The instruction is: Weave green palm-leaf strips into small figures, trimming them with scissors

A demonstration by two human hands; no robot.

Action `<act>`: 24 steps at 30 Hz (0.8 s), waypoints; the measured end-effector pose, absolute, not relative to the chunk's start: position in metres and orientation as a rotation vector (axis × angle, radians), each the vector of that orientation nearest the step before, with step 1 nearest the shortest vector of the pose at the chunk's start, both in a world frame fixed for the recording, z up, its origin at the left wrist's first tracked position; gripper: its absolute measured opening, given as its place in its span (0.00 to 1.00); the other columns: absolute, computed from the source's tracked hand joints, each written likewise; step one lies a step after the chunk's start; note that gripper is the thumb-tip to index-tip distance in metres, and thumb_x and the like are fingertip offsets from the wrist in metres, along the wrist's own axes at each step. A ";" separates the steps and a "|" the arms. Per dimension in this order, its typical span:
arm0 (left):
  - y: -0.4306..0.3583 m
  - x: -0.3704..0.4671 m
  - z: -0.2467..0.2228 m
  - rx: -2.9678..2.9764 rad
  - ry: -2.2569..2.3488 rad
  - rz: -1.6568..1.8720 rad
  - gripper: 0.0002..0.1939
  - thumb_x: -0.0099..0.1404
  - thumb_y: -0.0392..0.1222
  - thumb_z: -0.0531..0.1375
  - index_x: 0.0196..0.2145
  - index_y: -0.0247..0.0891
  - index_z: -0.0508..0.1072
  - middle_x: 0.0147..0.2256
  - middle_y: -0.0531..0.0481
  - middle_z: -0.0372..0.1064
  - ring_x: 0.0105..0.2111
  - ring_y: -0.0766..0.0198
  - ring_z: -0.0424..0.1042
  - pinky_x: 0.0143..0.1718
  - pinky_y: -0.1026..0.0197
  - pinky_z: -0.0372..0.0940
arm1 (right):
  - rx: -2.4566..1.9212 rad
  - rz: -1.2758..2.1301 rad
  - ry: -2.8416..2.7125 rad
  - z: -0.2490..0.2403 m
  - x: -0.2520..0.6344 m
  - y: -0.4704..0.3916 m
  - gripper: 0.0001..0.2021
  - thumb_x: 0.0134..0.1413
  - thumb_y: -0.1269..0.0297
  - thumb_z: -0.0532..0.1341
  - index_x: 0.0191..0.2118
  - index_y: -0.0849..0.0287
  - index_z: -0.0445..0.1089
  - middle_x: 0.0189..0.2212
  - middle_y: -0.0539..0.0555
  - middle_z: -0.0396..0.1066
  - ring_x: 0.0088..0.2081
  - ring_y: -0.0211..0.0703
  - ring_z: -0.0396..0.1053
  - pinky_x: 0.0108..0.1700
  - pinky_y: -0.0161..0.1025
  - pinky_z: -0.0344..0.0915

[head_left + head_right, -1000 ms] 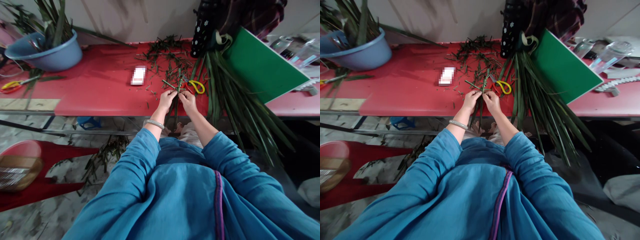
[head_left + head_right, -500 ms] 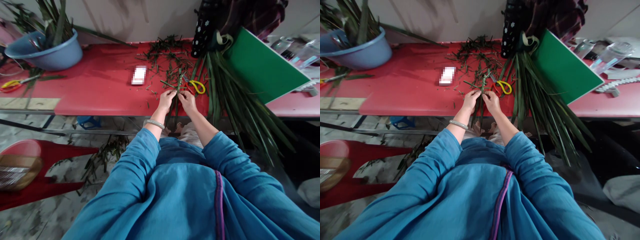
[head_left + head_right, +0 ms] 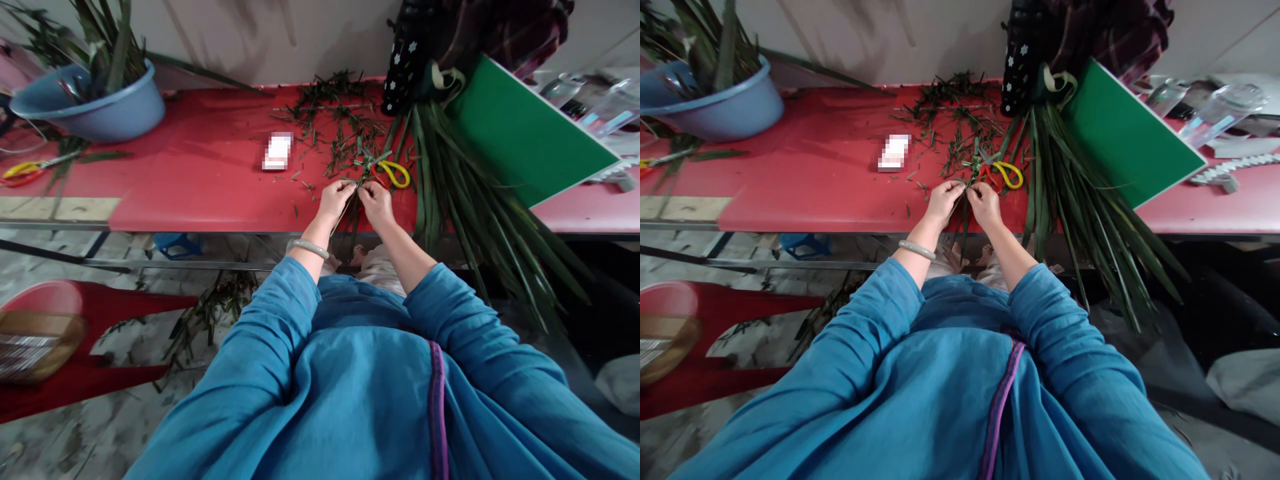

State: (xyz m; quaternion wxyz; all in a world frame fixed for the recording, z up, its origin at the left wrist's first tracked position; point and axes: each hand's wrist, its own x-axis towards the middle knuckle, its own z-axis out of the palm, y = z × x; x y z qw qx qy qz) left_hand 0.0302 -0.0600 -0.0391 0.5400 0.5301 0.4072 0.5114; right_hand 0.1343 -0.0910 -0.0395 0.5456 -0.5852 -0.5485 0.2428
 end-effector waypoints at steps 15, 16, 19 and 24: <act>-0.061 0.030 -0.036 1.133 0.946 1.164 0.04 0.50 0.31 0.57 0.27 0.34 0.67 0.26 0.55 0.65 0.29 0.72 0.64 0.40 0.64 0.60 | -1.366 0.551 -1.278 -0.042 0.135 -0.088 0.04 0.42 0.69 0.54 0.28 0.60 0.62 0.26 0.50 0.66 0.30 0.37 0.62 0.37 0.38 0.60; -0.061 0.030 -0.036 1.127 0.948 1.162 0.04 0.50 0.31 0.57 0.27 0.34 0.67 0.25 0.55 0.65 0.29 0.71 0.64 0.40 0.63 0.60 | -1.373 0.553 -1.280 -0.043 0.135 -0.087 0.04 0.43 0.69 0.54 0.28 0.60 0.63 0.26 0.50 0.66 0.30 0.37 0.62 0.37 0.38 0.60; -0.062 0.030 -0.036 1.109 0.947 1.164 0.04 0.50 0.31 0.56 0.27 0.35 0.66 0.26 0.55 0.65 0.29 0.71 0.65 0.40 0.63 0.60 | -1.392 0.566 -1.294 -0.044 0.135 -0.086 0.05 0.44 0.68 0.54 0.29 0.60 0.63 0.27 0.50 0.66 0.30 0.37 0.62 0.36 0.37 0.60; -0.062 0.030 -0.037 1.090 0.920 1.184 0.05 0.50 0.30 0.57 0.27 0.35 0.66 0.27 0.54 0.65 0.30 0.70 0.65 0.41 0.62 0.60 | -1.418 0.589 -1.316 -0.043 0.134 -0.086 0.05 0.45 0.66 0.54 0.29 0.61 0.64 0.25 0.49 0.66 0.28 0.36 0.62 0.34 0.37 0.59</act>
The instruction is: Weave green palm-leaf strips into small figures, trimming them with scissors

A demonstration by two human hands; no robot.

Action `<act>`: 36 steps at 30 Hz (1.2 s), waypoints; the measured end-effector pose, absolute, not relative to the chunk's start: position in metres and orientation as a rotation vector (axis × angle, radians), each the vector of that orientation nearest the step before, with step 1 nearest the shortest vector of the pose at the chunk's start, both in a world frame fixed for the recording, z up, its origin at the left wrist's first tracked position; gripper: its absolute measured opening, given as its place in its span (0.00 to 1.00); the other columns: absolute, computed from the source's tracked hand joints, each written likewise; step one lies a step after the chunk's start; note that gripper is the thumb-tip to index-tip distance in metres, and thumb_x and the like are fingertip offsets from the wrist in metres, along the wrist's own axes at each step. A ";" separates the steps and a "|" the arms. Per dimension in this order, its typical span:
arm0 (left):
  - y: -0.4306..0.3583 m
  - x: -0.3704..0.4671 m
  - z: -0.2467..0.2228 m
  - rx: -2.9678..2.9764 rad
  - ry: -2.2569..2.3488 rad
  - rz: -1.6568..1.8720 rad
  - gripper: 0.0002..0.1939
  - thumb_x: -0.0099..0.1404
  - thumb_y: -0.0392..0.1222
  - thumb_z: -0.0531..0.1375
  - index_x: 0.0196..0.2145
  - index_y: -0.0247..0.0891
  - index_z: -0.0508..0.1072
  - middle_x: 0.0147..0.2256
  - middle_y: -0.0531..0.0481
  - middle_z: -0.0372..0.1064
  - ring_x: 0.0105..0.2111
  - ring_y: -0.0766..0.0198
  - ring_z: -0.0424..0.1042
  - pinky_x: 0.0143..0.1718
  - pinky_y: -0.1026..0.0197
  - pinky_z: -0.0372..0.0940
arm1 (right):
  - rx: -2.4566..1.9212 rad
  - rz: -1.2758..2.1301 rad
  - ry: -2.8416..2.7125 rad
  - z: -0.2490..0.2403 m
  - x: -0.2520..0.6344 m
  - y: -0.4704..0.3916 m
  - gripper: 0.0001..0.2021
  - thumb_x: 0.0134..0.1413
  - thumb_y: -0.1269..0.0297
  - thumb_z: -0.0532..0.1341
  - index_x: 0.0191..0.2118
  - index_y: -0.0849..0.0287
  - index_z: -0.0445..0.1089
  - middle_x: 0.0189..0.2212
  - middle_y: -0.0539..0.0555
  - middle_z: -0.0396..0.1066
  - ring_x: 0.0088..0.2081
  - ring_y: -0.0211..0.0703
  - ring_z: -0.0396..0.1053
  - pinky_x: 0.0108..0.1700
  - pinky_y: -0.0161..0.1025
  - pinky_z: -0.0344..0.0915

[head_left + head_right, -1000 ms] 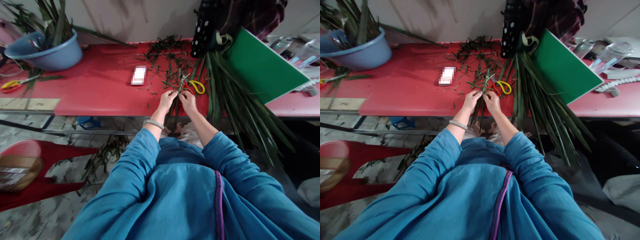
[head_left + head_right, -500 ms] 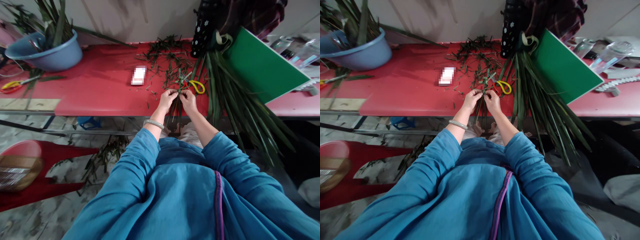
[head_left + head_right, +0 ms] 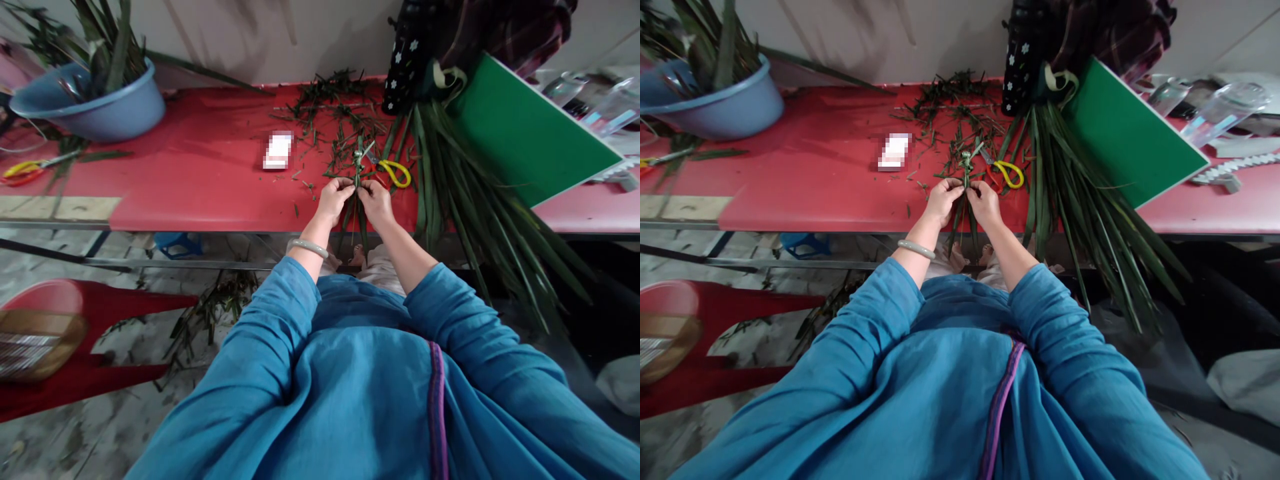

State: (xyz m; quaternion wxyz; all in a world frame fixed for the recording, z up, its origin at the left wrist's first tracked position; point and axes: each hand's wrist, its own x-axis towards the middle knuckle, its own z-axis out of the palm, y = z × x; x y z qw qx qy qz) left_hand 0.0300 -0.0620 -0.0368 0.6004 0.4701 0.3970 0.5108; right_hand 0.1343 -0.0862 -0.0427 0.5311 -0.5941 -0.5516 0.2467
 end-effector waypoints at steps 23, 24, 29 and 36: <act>-0.061 0.032 -0.036 1.159 0.901 1.188 0.03 0.52 0.33 0.59 0.28 0.34 0.70 0.29 0.50 0.71 0.38 0.64 0.68 0.47 0.57 0.58 | -1.373 0.579 -1.281 -0.039 0.134 -0.090 0.02 0.45 0.71 0.55 0.25 0.60 0.62 0.21 0.46 0.63 0.25 0.33 0.60 0.31 0.34 0.58; -0.062 0.032 -0.036 1.165 0.904 1.185 0.03 0.52 0.34 0.58 0.28 0.34 0.70 0.29 0.50 0.71 0.38 0.64 0.68 0.47 0.57 0.58 | -1.364 0.574 -1.282 -0.040 0.135 -0.089 0.02 0.45 0.71 0.55 0.25 0.60 0.62 0.21 0.46 0.63 0.25 0.33 0.60 0.31 0.34 0.58; -0.062 0.031 -0.036 1.177 0.892 1.176 0.04 0.53 0.36 0.59 0.28 0.33 0.71 0.30 0.47 0.71 0.37 0.63 0.68 0.46 0.57 0.58 | -1.288 0.546 -1.291 -0.042 0.136 -0.088 0.02 0.44 0.71 0.55 0.26 0.59 0.62 0.23 0.47 0.65 0.28 0.33 0.61 0.34 0.34 0.60; -0.062 0.031 -0.038 1.155 0.882 1.171 0.03 0.52 0.36 0.59 0.25 0.33 0.68 0.24 0.52 0.67 0.31 0.67 0.67 0.41 0.59 0.60 | -1.283 0.558 -1.281 -0.043 0.135 -0.087 0.03 0.43 0.73 0.55 0.27 0.60 0.63 0.25 0.48 0.66 0.29 0.34 0.63 0.35 0.35 0.61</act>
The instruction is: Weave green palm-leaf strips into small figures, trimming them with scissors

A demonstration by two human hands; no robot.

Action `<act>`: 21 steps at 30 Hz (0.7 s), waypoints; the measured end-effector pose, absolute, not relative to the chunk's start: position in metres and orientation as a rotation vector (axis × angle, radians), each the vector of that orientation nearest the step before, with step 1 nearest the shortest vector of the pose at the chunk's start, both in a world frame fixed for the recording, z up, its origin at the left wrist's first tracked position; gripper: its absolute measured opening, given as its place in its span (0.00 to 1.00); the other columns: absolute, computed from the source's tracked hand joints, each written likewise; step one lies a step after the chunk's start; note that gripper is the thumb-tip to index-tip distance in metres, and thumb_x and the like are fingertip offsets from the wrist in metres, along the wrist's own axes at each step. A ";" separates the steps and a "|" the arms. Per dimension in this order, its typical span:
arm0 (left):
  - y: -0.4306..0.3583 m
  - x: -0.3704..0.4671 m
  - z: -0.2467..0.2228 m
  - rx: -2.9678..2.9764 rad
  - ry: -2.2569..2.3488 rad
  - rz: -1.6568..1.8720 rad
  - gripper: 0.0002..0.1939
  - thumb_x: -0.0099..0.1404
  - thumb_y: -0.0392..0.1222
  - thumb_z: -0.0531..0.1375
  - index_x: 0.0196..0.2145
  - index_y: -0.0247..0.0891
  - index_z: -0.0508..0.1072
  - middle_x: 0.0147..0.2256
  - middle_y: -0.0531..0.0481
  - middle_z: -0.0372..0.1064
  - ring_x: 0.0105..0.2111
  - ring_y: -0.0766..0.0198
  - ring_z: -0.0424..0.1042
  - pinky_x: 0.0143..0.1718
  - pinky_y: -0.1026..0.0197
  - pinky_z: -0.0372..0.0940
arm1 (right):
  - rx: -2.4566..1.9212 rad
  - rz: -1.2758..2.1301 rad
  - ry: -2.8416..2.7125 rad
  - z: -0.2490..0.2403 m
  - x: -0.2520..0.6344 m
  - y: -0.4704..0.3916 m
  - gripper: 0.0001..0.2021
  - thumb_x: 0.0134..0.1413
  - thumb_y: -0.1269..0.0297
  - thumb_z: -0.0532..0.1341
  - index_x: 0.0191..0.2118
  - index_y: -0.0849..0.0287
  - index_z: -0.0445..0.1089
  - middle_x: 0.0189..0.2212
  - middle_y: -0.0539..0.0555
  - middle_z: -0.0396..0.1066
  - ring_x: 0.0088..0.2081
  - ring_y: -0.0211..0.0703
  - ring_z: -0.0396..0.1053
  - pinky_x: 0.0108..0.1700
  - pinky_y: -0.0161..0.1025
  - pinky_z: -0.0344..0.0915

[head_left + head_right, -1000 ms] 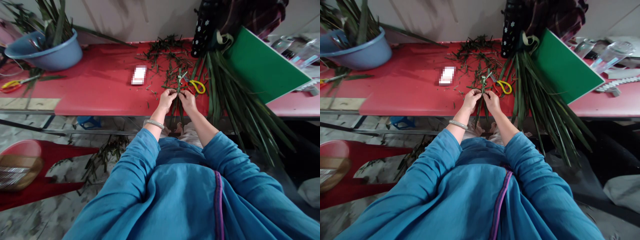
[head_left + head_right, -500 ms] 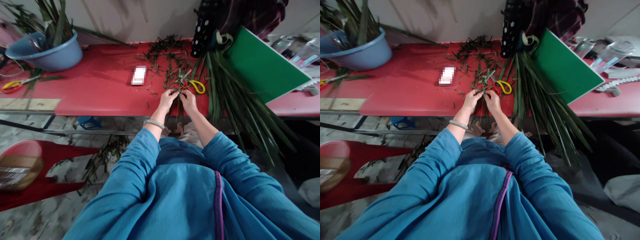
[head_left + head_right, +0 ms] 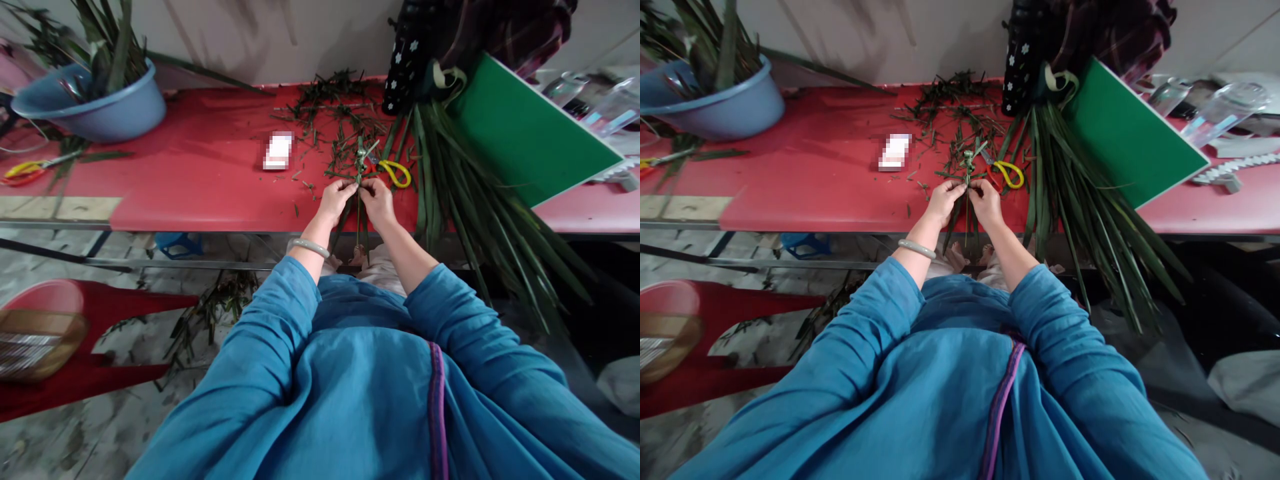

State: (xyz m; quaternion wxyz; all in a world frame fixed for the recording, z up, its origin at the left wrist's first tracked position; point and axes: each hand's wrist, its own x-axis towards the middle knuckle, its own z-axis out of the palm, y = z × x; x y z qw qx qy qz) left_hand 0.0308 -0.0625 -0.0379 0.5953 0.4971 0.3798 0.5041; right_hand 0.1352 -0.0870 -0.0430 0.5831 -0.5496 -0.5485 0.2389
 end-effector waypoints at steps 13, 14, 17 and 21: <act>-0.063 0.032 -0.034 1.134 0.957 1.225 0.02 0.52 0.32 0.57 0.22 0.33 0.67 0.22 0.55 0.63 0.26 0.71 0.62 0.35 0.65 0.58 | -1.332 0.544 -1.285 -0.043 0.135 -0.087 0.05 0.43 0.68 0.58 0.25 0.59 0.60 0.21 0.45 0.61 0.25 0.32 0.59 0.31 0.34 0.60; -0.063 0.032 -0.033 1.123 0.958 1.229 0.03 0.51 0.31 0.57 0.22 0.33 0.66 0.21 0.56 0.62 0.25 0.72 0.61 0.34 0.66 0.57 | -1.332 0.552 -1.286 -0.043 0.135 -0.087 0.05 0.43 0.67 0.59 0.25 0.59 0.59 0.21 0.45 0.60 0.25 0.32 0.58 0.30 0.34 0.59; -0.063 0.033 -0.030 1.087 0.980 1.215 0.04 0.52 0.29 0.56 0.21 0.34 0.65 0.21 0.57 0.61 0.24 0.73 0.60 0.32 0.67 0.56 | -1.319 0.566 -1.293 -0.042 0.134 -0.088 0.08 0.43 0.63 0.60 0.24 0.59 0.59 0.20 0.45 0.59 0.24 0.32 0.58 0.29 0.33 0.59; -0.065 0.033 -0.027 1.072 0.991 1.210 0.05 0.52 0.30 0.57 0.21 0.34 0.64 0.21 0.57 0.60 0.24 0.74 0.59 0.31 0.68 0.55 | -1.297 0.551 -1.309 -0.043 0.135 -0.088 0.10 0.43 0.58 0.60 0.25 0.59 0.60 0.21 0.45 0.61 0.24 0.31 0.58 0.28 0.33 0.59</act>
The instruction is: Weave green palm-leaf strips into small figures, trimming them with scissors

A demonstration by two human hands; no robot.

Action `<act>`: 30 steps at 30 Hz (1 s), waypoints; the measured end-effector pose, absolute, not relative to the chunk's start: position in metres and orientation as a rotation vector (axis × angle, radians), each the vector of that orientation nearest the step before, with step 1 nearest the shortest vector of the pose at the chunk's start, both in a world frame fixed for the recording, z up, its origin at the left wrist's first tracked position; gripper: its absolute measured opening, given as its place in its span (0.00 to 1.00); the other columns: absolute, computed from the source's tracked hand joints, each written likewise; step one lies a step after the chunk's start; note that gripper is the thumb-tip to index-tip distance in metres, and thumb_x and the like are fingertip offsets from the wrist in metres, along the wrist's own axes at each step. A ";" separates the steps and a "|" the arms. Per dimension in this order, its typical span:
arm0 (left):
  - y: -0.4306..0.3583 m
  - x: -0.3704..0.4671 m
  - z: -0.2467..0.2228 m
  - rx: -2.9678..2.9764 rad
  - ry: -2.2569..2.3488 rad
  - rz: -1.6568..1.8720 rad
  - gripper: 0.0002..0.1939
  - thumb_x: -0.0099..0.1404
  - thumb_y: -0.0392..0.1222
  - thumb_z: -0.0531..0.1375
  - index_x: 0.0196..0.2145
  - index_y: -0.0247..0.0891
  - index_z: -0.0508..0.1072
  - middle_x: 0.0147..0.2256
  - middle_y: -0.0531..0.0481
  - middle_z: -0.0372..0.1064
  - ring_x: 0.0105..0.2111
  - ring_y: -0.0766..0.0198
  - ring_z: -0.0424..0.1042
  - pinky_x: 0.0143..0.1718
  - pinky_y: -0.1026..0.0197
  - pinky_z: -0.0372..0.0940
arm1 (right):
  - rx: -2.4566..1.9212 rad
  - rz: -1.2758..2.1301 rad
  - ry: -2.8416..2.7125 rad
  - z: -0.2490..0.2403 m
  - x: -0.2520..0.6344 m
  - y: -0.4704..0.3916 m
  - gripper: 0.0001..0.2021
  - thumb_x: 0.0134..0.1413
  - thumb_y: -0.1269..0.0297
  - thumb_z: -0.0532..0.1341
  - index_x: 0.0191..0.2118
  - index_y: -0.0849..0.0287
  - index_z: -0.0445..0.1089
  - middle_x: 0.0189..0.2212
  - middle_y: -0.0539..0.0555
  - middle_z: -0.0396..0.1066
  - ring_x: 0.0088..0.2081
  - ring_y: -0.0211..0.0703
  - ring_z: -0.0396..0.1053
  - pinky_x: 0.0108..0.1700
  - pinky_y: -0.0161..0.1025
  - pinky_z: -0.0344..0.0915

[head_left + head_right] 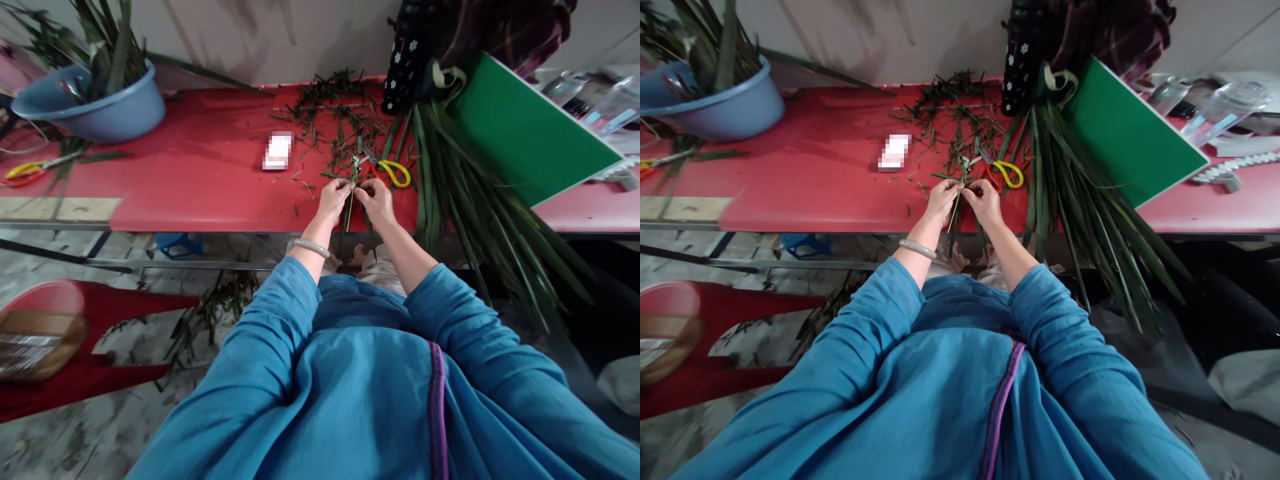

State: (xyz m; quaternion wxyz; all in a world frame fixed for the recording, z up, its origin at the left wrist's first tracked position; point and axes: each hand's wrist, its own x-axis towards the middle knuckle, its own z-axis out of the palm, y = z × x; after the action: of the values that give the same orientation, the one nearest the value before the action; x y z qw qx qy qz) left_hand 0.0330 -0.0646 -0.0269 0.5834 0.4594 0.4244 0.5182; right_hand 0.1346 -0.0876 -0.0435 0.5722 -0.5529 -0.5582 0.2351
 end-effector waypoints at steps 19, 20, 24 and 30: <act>-0.063 0.034 -0.032 1.146 1.072 1.236 0.05 0.52 0.29 0.56 0.21 0.35 0.63 0.20 0.57 0.58 0.24 0.73 0.58 0.32 0.67 0.57 | -1.300 0.594 -1.287 -0.045 0.133 -0.088 0.09 0.43 0.60 0.60 0.27 0.59 0.61 0.23 0.47 0.63 0.26 0.33 0.60 0.31 0.35 0.60; -0.062 0.034 -0.032 1.155 1.077 1.234 0.05 0.52 0.30 0.56 0.22 0.35 0.63 0.20 0.57 0.58 0.24 0.73 0.58 0.32 0.67 0.57 | -1.301 0.601 -1.284 -0.045 0.132 -0.088 0.09 0.43 0.60 0.60 0.27 0.59 0.61 0.23 0.47 0.63 0.26 0.33 0.60 0.31 0.35 0.60; -0.062 0.034 -0.033 1.164 1.077 1.238 0.04 0.51 0.30 0.56 0.22 0.35 0.64 0.21 0.57 0.59 0.24 0.73 0.58 0.31 0.67 0.56 | -1.287 0.615 -1.271 -0.044 0.132 -0.089 0.09 0.43 0.61 0.60 0.26 0.60 0.61 0.22 0.47 0.62 0.25 0.33 0.59 0.30 0.34 0.60; -0.062 0.033 -0.035 1.128 1.022 1.223 0.03 0.51 0.32 0.57 0.23 0.35 0.64 0.21 0.57 0.60 0.24 0.73 0.58 0.31 0.67 0.56 | -1.269 0.603 -1.280 -0.041 0.133 -0.092 0.12 0.45 0.55 0.58 0.25 0.59 0.61 0.21 0.46 0.61 0.25 0.32 0.57 0.29 0.33 0.57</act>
State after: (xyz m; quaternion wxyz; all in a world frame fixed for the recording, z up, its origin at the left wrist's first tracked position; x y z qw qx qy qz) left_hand 0.0330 -0.0617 -0.0355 0.5601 0.4786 0.4335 0.5190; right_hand 0.1328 -0.0916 -0.0406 0.5814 -0.5431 -0.5481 0.2581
